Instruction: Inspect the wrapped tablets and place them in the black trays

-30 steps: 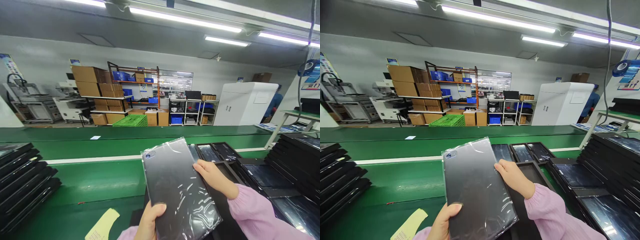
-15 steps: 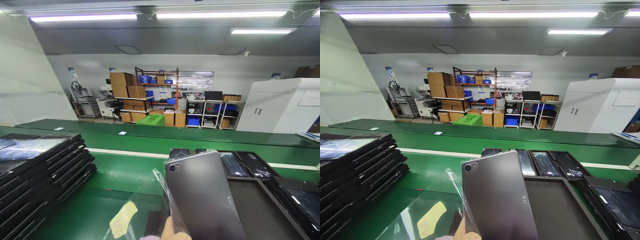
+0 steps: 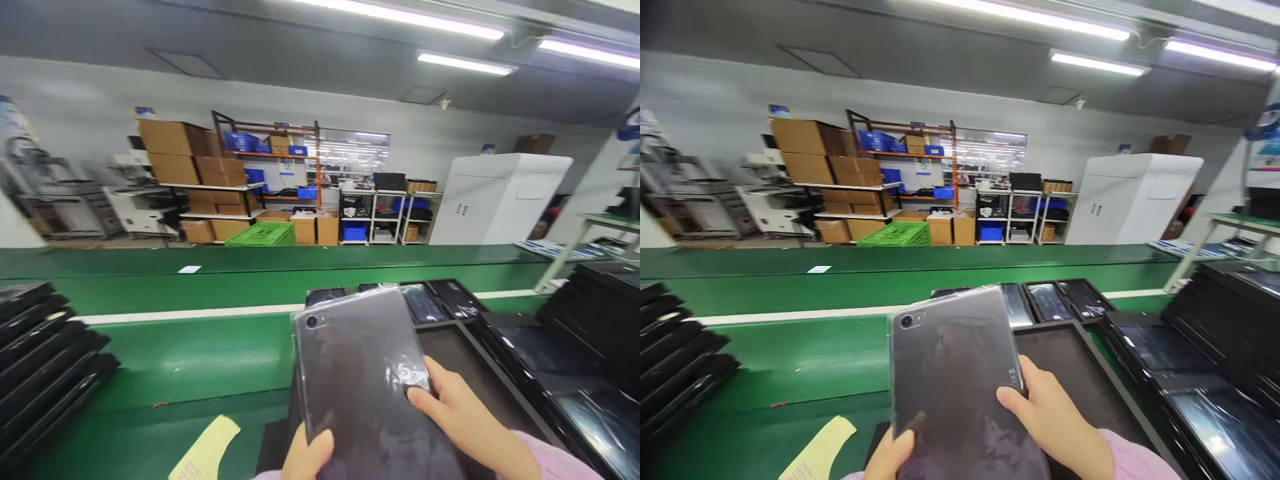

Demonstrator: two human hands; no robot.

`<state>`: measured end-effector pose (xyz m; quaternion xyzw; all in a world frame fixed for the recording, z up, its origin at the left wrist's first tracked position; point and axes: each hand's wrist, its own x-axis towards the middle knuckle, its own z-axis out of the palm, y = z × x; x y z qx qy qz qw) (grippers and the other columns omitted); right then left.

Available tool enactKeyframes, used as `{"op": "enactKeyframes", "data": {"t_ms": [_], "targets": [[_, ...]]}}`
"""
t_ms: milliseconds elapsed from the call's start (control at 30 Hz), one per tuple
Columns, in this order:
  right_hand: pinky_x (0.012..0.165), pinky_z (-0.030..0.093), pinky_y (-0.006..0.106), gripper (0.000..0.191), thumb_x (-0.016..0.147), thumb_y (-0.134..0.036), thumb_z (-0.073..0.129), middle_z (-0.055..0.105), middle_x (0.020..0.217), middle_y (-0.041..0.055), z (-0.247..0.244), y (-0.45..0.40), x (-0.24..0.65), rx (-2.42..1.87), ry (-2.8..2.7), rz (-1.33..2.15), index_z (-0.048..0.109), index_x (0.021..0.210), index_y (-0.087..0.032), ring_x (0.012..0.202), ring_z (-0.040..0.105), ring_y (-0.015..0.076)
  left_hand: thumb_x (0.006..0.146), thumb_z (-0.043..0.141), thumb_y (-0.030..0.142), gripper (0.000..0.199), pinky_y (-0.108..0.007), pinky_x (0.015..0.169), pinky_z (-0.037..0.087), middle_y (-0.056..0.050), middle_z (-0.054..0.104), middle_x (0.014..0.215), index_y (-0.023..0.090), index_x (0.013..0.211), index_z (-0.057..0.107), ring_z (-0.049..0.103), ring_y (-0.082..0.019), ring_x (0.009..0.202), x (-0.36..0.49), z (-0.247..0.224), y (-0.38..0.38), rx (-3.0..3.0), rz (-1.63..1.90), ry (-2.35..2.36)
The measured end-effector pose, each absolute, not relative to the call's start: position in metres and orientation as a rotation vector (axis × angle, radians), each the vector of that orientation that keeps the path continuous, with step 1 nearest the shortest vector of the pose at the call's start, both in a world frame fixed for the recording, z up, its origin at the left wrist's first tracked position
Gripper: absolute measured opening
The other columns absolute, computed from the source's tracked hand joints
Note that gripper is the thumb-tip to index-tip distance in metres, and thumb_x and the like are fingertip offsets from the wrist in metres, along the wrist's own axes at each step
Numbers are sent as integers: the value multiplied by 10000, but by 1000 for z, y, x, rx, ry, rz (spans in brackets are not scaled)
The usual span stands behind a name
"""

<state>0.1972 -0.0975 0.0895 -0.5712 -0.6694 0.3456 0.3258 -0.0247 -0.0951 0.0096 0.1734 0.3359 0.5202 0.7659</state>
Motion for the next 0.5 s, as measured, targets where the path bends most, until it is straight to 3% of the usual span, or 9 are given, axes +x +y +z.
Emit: {"op": "enactKeyframes", "data": {"t_ms": [233,367,433,500], "targets": [[772,505,340,482,783,-448,526,652,1039,96,130,-124,254,-1456,-1384,1088,543,1157,-143,894,628,241,597,740,220,428,-419,710,537,-89,731,711,121,1003,647,694,-322,728,-29,30,-91,307,990,1036],[766,510,375,549,832,-332,442,683,913,87,150,-138,281,-1867,-1594,501,380,1350,-161,878,644,264,647,696,222,279,-375,617,538,-78,723,693,130,904,641,685,-275,607,-29,32,-88,320,1032,1144],[717,511,405,557,836,-187,407,692,835,111,134,-138,272,-2207,-1788,91,335,1385,-126,796,666,290,640,688,210,212,-359,598,534,-68,711,653,139,831,630,678,-265,590,-29,30,-86,313,1015,1141],[655,515,401,561,814,-67,390,687,903,181,102,-133,253,-2451,-1984,-208,356,1373,-77,738,679,308,622,688,200,194,-351,577,527,-57,695,612,149,795,618,669,-259,564,-29,27,-86,297,983,1125]]}}
